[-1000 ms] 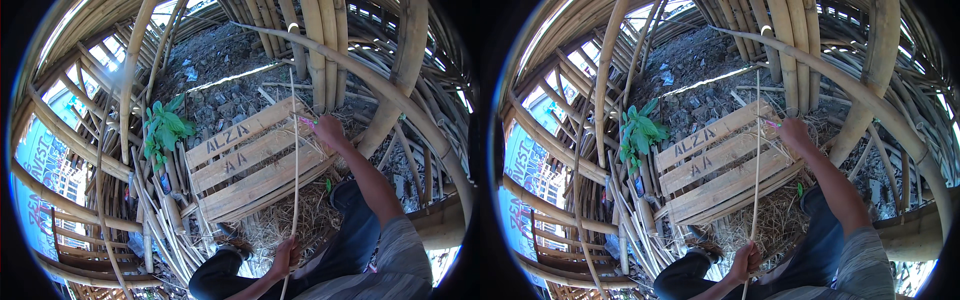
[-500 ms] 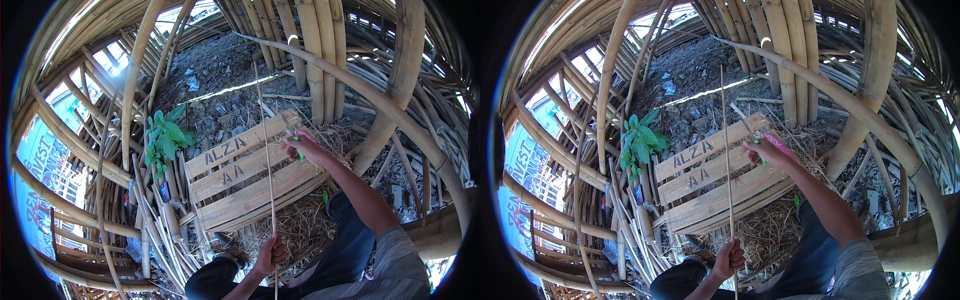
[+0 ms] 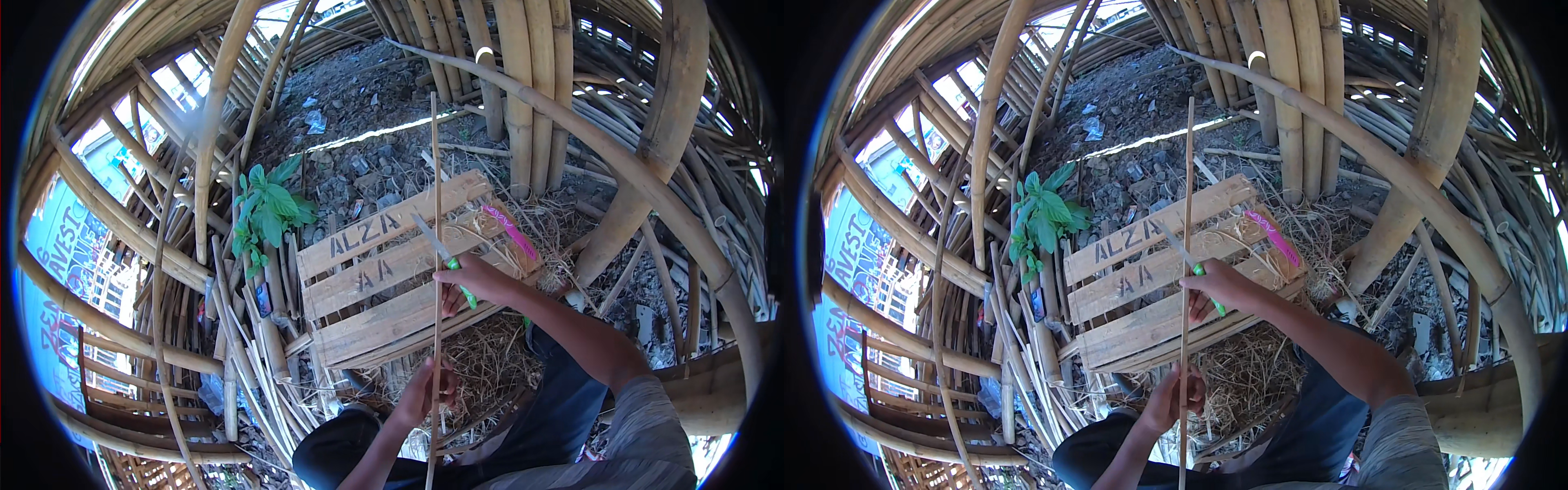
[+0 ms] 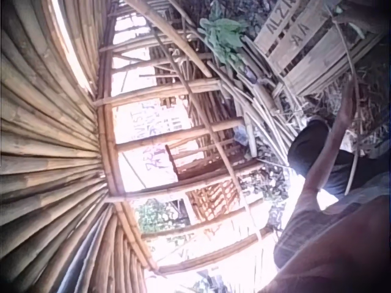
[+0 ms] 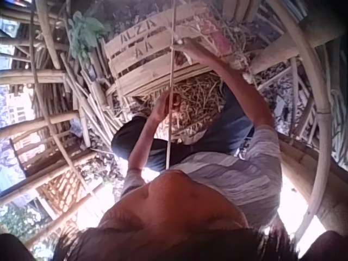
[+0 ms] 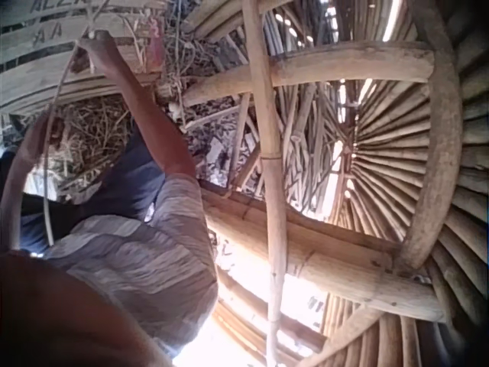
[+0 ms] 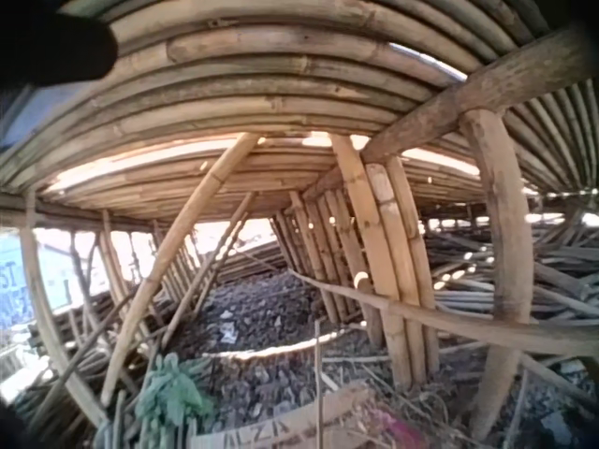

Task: Shaving and smoothing a thin wooden rod using a small knife while sitting inside a bamboo structure.

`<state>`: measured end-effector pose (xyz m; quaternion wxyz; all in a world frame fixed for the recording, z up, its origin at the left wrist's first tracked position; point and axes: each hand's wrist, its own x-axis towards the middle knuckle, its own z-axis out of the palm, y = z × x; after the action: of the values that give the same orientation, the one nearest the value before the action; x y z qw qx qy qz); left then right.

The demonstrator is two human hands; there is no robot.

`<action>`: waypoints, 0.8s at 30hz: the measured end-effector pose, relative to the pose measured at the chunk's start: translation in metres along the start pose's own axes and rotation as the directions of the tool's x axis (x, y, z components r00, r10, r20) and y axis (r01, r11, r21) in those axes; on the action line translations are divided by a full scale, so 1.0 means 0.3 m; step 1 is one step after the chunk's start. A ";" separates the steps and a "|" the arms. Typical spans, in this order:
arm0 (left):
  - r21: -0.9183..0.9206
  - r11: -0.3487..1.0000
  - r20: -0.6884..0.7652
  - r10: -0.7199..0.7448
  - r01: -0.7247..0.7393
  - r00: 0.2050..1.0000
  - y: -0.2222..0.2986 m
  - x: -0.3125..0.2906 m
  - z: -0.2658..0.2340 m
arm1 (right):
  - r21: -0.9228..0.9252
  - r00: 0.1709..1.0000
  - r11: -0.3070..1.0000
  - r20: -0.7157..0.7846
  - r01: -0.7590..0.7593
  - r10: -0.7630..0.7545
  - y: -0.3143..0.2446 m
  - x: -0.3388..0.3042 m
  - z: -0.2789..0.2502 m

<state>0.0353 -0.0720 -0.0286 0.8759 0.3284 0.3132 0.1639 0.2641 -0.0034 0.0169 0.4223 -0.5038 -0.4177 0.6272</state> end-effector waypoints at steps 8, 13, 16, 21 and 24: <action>-0.150 0.989 0.028 -0.009 0.013 1.000 0.059 0.015 -0.040 | -0.246 0.988 0.964 0.094 -0.099 0.126 0.031 -0.023 0.133; -0.194 0.981 -0.095 -0.011 -0.008 0.995 0.042 0.023 -0.084 | -0.833 0.981 0.527 0.087 0.168 -0.175 0.119 0.016 0.124; -0.226 0.974 -0.130 -0.034 0.004 0.991 0.026 0.033 -0.095 | -0.886 0.965 0.400 0.165 0.236 -0.204 0.199 0.018 0.133; -0.264 0.963 -0.146 -0.089 0.048 0.985 -0.083 0.071 -0.148 | -0.948 0.986 0.276 0.142 0.160 -0.082 0.282 0.010 0.179; -0.270 0.957 -0.169 -0.157 0.108 0.973 -0.139 0.069 -0.159 | -0.957 0.985 0.235 0.159 0.170 -0.062 0.336 -0.002 0.184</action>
<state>0.0230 -0.0696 -0.0941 0.8867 0.1723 0.3920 0.1746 0.1989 -0.0391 -0.0708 0.0499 -0.5963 -0.7685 0.2264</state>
